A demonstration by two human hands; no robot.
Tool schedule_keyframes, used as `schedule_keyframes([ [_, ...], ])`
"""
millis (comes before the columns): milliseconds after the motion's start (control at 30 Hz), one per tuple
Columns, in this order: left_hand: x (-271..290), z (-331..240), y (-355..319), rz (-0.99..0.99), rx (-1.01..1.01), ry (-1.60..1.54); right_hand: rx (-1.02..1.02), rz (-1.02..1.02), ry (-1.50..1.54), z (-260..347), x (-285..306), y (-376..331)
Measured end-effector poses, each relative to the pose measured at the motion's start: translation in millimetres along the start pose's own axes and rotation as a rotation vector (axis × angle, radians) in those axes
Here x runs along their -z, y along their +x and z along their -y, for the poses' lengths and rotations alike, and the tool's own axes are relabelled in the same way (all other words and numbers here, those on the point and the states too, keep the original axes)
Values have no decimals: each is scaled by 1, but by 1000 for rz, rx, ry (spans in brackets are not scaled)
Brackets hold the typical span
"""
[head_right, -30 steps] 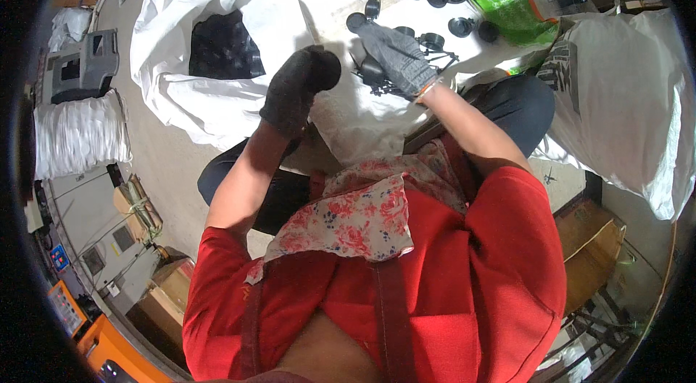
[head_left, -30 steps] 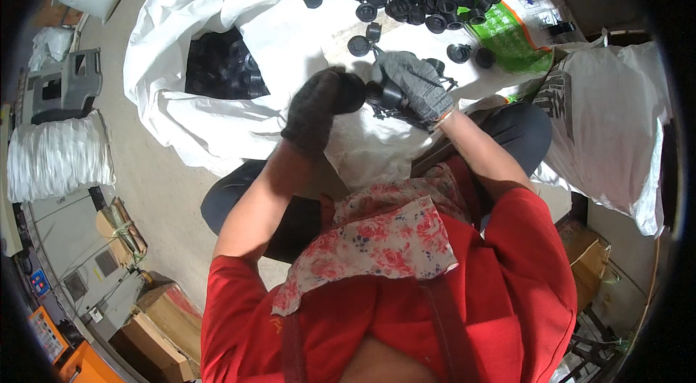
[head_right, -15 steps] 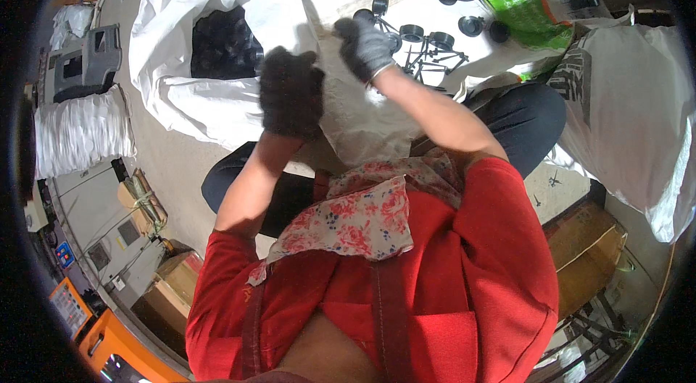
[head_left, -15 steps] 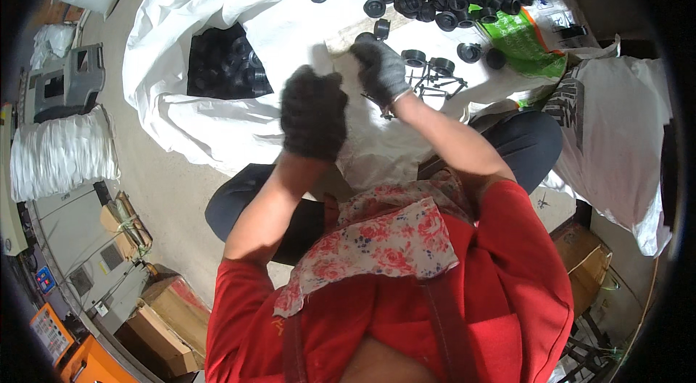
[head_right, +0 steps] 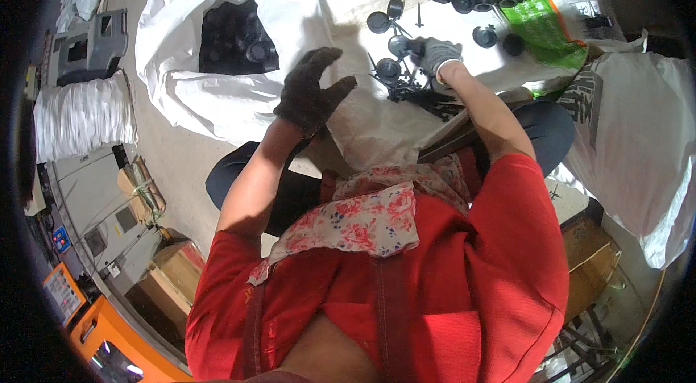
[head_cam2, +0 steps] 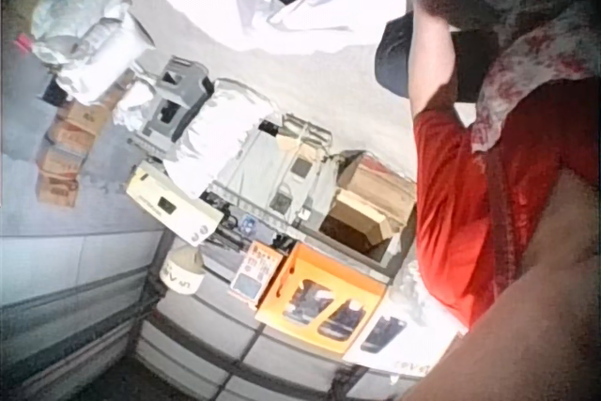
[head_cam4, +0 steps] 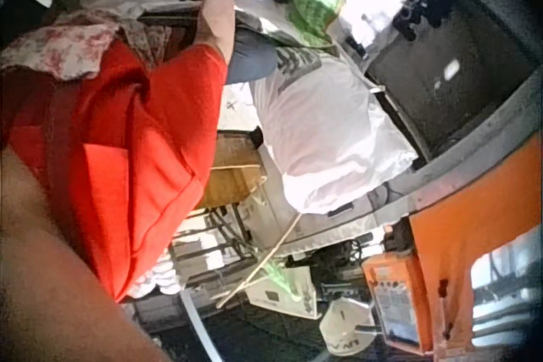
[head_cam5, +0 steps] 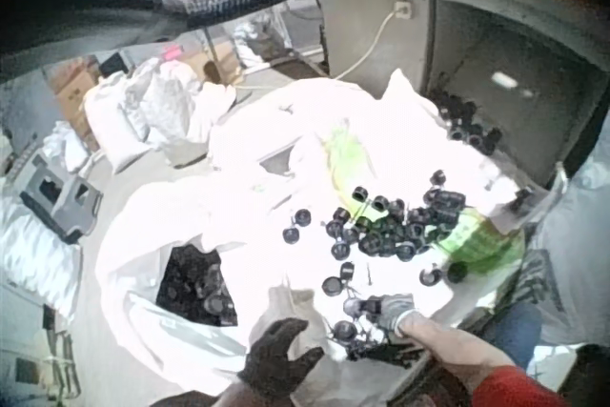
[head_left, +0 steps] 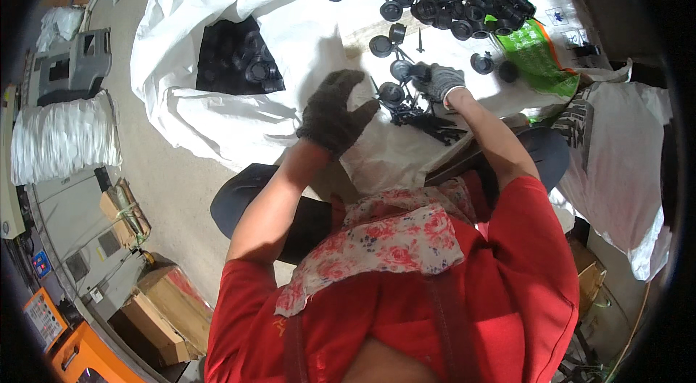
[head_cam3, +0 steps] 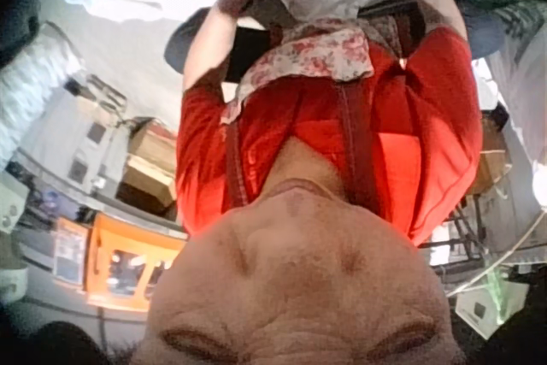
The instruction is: The person sits on the floor and assembles small black plastic components by hand. They pick up a round base and a spike-like piece, then press them together to form a unit. The assembled units are placed into a white sack.
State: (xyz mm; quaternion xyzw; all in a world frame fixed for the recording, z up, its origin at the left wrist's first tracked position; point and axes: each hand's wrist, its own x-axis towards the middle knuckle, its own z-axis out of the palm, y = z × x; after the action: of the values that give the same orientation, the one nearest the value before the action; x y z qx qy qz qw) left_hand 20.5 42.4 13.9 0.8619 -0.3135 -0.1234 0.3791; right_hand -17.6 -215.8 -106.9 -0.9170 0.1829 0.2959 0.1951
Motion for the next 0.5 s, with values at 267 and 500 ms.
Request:
schedule_keyframes([
  [267,-33,10,4,162,133,-371,939,283,849,42,36,-84],
  [500,-15,-17,-1,282,612,-786,805,-357,285,57,49,-137],
])
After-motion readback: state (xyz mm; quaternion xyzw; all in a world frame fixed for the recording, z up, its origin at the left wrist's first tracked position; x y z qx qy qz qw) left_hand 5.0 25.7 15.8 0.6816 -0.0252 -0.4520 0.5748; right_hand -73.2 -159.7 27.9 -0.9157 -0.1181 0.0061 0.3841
